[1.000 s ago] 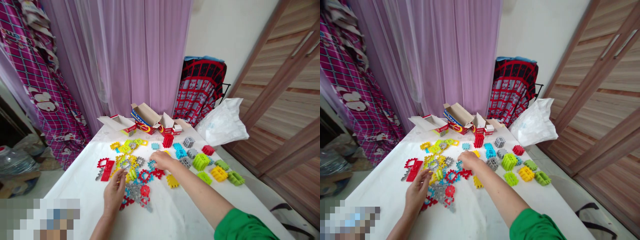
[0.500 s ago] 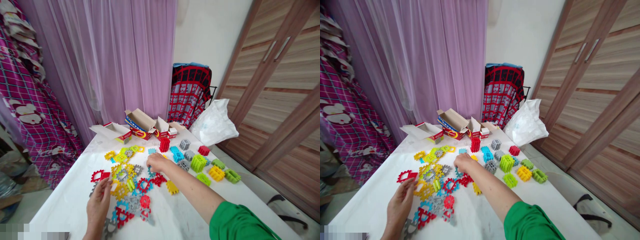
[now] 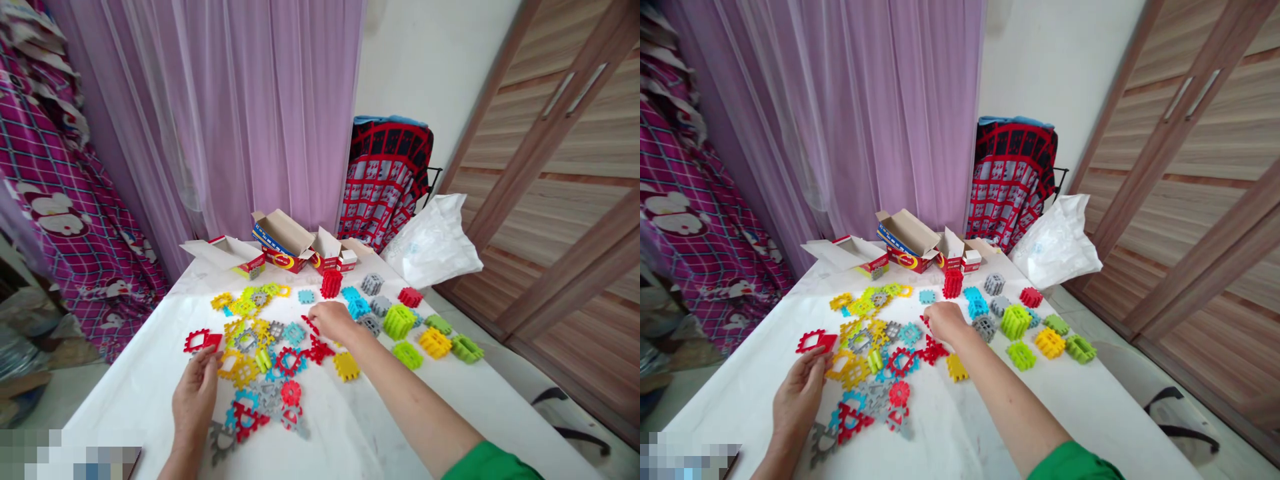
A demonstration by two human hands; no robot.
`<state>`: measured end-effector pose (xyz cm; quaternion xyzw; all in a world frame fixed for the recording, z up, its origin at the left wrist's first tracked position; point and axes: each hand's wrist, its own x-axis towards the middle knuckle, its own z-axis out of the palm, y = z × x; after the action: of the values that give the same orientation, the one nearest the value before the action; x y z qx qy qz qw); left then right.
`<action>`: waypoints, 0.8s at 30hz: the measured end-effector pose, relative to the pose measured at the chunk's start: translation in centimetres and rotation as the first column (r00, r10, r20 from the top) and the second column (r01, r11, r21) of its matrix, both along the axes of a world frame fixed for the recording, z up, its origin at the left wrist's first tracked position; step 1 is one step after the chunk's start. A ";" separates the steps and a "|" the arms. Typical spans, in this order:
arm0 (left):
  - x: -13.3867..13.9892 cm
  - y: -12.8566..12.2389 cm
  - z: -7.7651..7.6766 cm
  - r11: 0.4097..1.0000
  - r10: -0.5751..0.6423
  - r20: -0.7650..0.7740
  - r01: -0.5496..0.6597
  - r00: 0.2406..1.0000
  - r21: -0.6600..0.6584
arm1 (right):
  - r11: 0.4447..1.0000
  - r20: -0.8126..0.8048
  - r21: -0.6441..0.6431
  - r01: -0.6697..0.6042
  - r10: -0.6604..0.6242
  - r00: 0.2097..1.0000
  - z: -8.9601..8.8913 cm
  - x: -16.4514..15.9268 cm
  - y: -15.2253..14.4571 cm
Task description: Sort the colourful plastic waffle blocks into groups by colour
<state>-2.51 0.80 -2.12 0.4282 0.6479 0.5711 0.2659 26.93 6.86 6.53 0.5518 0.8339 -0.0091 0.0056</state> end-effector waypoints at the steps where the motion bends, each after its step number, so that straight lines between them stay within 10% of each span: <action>1: 0.0 0.0 0.0 1.000 0.002 0.002 -0.002 1.000 -0.005 | 1.000 -0.007 -0.004 -0.029 0.029 1.000 0.1 0.2 0.3; 8: -0.3 0.0 -0.2 0.999 0.017 -0.014 -0.018 1.000 -0.044 | 0.942 -0.015 -0.119 -0.312 0.313 0.950 0.1 -2.8 1.4; 24: -0.1 0.0 0.8 0.991 0.040 -0.005 -0.040 0.999 -0.130 | 0.992 0.068 -0.117 -0.051 0.060 0.996 -0.5 -4.0 0.7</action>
<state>-2.59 0.84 -1.33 0.3976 0.6925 0.5323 0.2810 22.96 7.59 6.05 0.5271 0.8463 -0.0371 0.0674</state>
